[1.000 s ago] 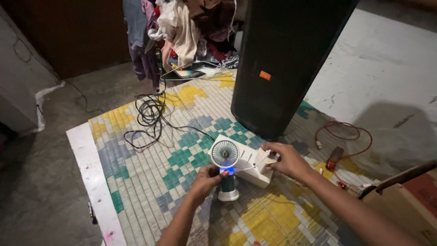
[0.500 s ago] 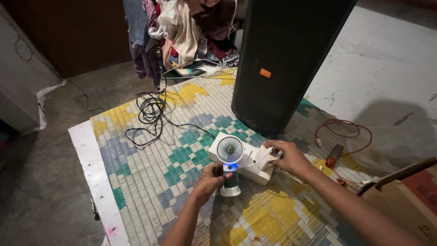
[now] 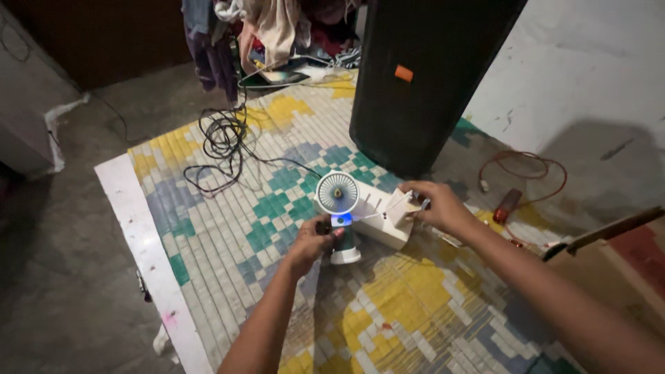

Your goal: The person unpacks a large black portable speaker from a cardboard box and plastic wrapping. They place the speaker on a bed, then plug a small fan into a power strip and turn it on. The person then opens another box containing a digital scale.

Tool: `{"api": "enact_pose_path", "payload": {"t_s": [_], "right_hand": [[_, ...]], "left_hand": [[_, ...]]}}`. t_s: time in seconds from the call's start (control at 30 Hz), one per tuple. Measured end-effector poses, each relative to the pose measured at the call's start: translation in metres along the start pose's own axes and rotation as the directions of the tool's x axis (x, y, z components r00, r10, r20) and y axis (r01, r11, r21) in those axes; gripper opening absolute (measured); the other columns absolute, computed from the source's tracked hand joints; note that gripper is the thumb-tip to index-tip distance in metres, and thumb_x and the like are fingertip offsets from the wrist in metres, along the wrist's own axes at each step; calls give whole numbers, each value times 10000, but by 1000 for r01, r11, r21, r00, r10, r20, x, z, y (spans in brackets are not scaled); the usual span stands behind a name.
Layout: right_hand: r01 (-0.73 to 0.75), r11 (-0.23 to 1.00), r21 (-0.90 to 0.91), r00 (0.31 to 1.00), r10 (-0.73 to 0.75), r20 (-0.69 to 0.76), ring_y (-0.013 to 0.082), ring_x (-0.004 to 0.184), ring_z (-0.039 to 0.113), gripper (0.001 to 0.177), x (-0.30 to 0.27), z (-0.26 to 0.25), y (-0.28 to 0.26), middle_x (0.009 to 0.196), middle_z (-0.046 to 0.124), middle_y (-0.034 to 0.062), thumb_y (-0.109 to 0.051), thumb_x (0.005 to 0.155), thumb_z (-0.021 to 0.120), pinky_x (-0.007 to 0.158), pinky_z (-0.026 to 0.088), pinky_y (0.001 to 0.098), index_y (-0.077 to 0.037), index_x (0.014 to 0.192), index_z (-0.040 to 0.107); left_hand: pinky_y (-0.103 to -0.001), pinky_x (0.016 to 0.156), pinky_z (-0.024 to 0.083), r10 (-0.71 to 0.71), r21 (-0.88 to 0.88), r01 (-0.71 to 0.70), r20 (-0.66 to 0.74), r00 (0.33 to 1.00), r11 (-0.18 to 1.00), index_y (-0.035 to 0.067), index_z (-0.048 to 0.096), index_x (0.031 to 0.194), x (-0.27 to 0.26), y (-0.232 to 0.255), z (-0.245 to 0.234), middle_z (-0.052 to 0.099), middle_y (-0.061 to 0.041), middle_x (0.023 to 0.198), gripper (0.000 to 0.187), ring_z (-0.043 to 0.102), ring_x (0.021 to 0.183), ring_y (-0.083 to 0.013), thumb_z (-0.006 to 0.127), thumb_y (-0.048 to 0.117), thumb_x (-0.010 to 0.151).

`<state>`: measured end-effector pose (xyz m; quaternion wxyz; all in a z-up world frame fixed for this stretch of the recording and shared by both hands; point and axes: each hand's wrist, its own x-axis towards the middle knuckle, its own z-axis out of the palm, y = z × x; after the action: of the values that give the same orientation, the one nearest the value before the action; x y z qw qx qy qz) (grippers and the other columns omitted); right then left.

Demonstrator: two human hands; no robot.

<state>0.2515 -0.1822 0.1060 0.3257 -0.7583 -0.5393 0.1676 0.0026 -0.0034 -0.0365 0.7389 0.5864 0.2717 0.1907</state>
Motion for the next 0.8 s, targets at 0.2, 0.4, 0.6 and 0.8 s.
{"api": "enact_pose_path", "payload": {"t_s": [0.2, 0.4, 0.6, 0.8], "right_hand": [[55, 998, -16, 998, -55, 19, 177, 915, 710, 616, -3, 0, 3, 1191, 757, 74, -66, 664, 877, 794, 572, 335, -90, 1252, 697], [71, 997, -24, 997, -70, 35, 192, 951, 710, 625, -5, -1, -8, 1241, 733, 79, -65, 666, 883, 822, 574, 343, -82, 1259, 687], [-6, 998, -58, 999, 9, 50, 206, 1053, 693, 654, -8, -3, -19, 1363, 674, 61, -65, 683, 874, 894, 567, 360, -113, 1302, 670], [-36, 996, -81, 998, 40, 42, 204, 1013, 697, 640, -9, 0, -17, 1326, 700, 60, -80, 701, 876, 870, 573, 362, -124, 1307, 675]], "left_hand": [[-311, 474, 400, -63, -2, 63, -19, 998, 998, 62, 706, 1156, -8, 7, 3, 659, 10, 799, 327, 537, 599, -108, 736, 56, 830], [-252, 605, 508, 29, -62, -28, 10, 1000, 998, 37, 705, 1160, -6, 5, 2, 730, 14, 913, 324, 638, 737, -55, 774, 29, 844], [-302, 589, 488, -94, 57, 98, -61, 994, 994, 62, 703, 1175, -6, 9, 3, 713, -46, 924, 350, 597, 713, -136, 763, 10, 833], [-279, 683, 509, -37, -32, 38, 25, 999, 999, 44, 709, 1183, -14, 11, 6, 754, -22, 1042, 316, 643, 843, -106, 748, 43, 869]]}}
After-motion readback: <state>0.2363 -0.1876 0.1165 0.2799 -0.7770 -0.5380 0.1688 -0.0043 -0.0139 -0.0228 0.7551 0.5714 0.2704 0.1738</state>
